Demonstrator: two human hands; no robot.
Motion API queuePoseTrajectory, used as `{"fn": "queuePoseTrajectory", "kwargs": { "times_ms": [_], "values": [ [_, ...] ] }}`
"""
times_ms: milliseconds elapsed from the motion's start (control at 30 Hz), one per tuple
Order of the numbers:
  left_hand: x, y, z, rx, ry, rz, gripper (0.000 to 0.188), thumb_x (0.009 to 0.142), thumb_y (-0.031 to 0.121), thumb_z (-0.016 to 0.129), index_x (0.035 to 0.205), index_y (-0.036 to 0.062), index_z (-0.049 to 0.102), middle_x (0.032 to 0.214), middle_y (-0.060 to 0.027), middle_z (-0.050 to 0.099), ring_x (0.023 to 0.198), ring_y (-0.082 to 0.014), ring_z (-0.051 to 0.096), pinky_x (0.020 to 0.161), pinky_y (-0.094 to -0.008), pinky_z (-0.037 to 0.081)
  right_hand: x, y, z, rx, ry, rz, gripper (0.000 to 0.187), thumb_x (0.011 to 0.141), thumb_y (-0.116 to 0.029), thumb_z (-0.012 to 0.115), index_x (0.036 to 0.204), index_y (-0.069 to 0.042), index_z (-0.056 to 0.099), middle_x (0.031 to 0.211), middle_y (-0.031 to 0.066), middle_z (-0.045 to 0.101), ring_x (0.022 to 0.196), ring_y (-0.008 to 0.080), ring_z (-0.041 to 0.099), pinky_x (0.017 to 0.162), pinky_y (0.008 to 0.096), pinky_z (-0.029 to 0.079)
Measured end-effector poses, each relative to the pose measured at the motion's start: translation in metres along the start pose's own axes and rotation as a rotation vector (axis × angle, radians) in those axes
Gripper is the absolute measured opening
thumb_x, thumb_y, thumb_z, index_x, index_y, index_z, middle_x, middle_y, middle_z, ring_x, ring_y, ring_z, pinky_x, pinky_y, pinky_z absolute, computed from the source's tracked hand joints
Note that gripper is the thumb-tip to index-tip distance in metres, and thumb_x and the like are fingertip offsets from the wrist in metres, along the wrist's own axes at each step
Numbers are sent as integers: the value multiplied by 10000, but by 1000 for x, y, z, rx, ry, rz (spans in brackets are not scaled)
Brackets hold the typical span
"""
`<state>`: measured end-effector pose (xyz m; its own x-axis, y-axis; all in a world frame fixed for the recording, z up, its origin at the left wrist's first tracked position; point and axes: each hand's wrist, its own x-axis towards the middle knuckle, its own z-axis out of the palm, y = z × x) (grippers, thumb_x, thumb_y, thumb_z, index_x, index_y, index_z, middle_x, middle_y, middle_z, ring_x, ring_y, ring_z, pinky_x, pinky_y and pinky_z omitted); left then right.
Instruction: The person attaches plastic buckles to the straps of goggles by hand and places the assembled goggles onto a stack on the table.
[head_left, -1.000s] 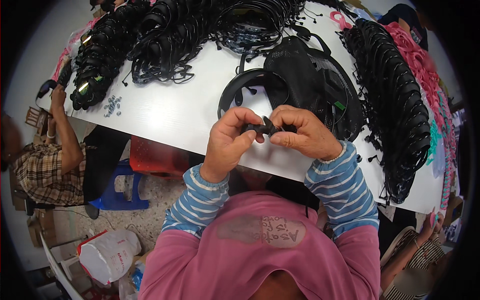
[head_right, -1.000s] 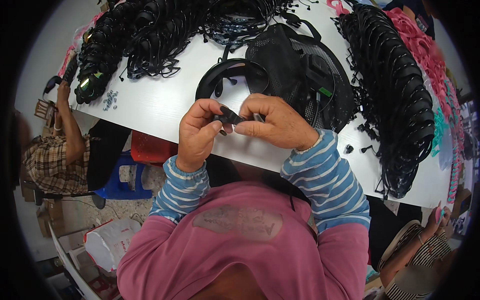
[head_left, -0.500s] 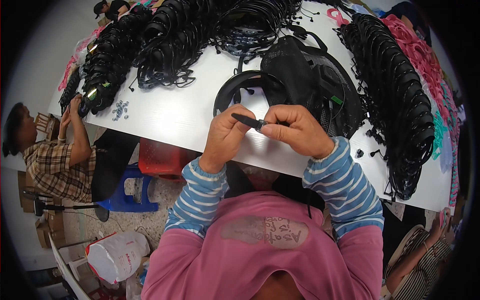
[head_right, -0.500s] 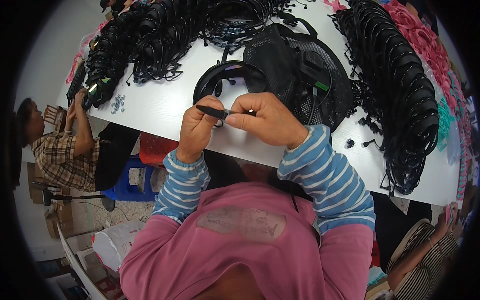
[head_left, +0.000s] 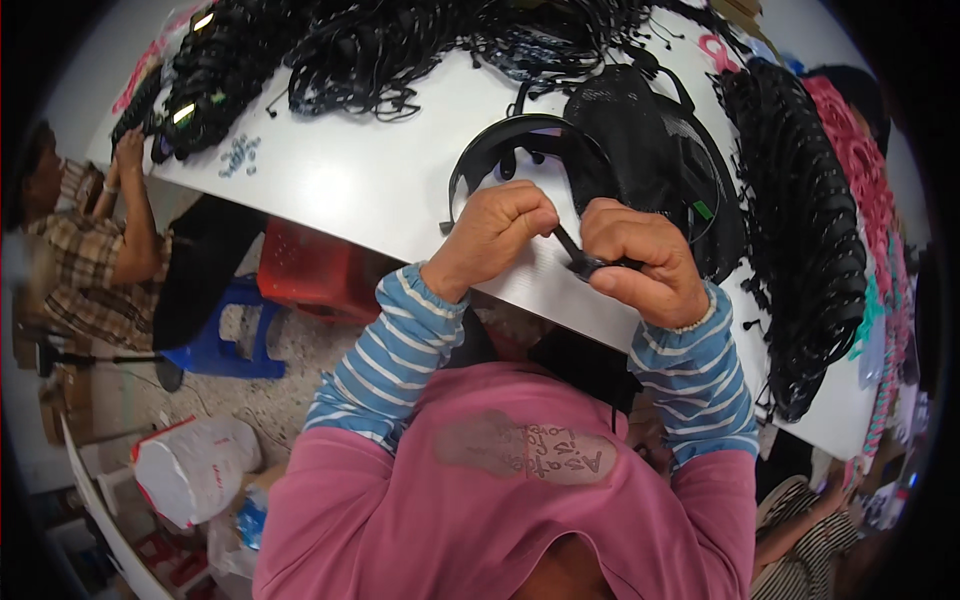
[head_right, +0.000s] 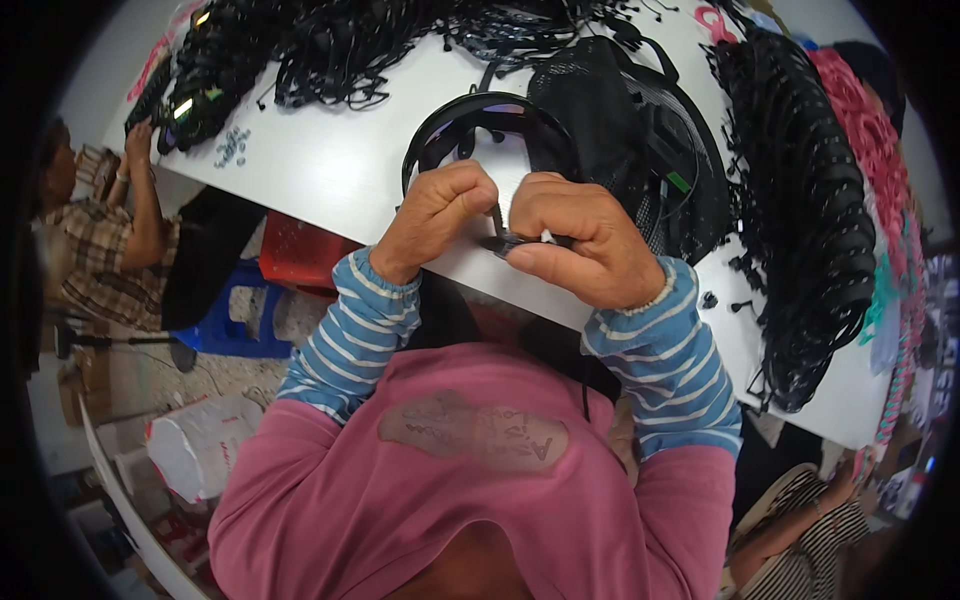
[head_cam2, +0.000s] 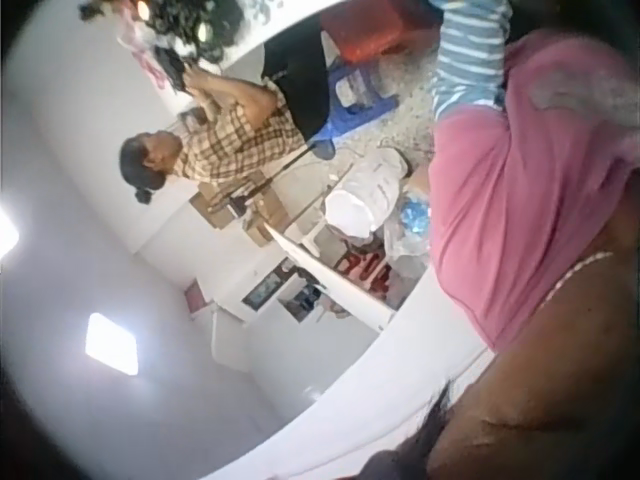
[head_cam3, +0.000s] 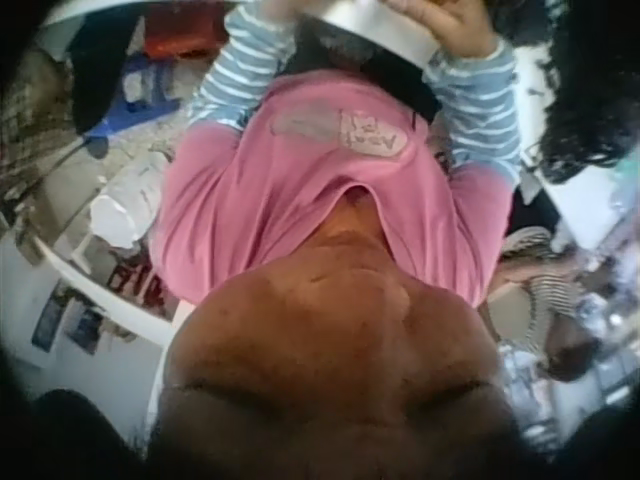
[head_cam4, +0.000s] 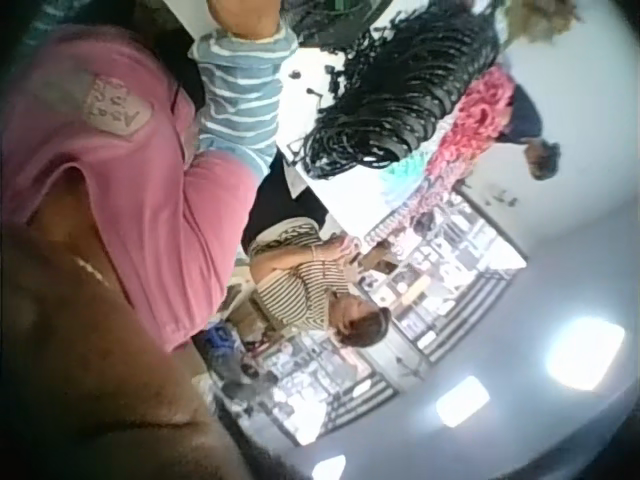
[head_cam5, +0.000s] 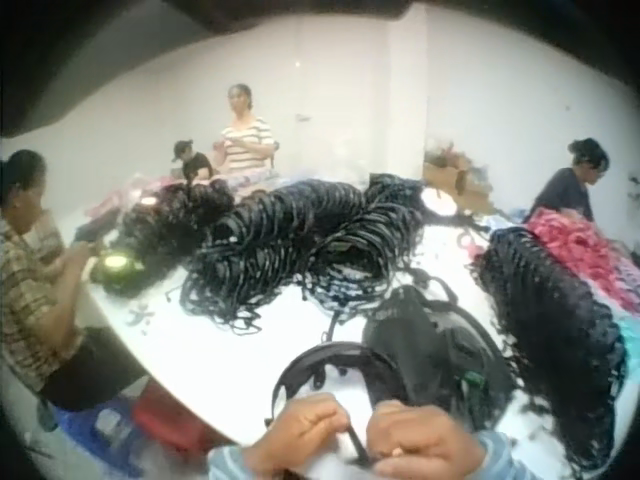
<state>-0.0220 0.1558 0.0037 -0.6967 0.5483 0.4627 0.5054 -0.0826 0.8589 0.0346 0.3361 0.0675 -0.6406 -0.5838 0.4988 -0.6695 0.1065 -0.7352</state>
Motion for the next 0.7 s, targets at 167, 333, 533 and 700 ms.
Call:
{"fn": "queuePoseTrajectory", "kwargs": {
  "times_ms": [167,333,533,700],
  "values": [
    [0,-6,-2,106,80,48,139,788,140,563,704,31,578,660,-83,537,618,-224,525,573,-304,417,9,6,1,39,-40,4,167,713,-99,606,668,10,487,641,82,473,610,222,441,590,317,352],
    [-5,-11,-5,230,185,102,160,754,202,603,678,64,570,647,-73,521,653,-260,521,580,-357,412,17,6,8,87,-12,-19,149,703,-107,590,666,11,506,647,86,490,596,210,430,585,324,342],
    [-5,-13,-9,353,253,39,162,760,207,588,685,64,571,677,-95,540,682,-294,530,606,-377,423,19,-16,-1,264,282,-309,232,752,-200,512,568,-68,463,556,33,463,533,186,379,653,389,322],
    [-1,-11,-9,77,330,8,150,808,159,557,770,21,600,685,-97,563,622,-230,538,585,-323,430,19,3,2,-274,-136,177,193,677,-145,676,786,-3,603,675,78,552,626,225,493,684,324,359]
  ]
}}
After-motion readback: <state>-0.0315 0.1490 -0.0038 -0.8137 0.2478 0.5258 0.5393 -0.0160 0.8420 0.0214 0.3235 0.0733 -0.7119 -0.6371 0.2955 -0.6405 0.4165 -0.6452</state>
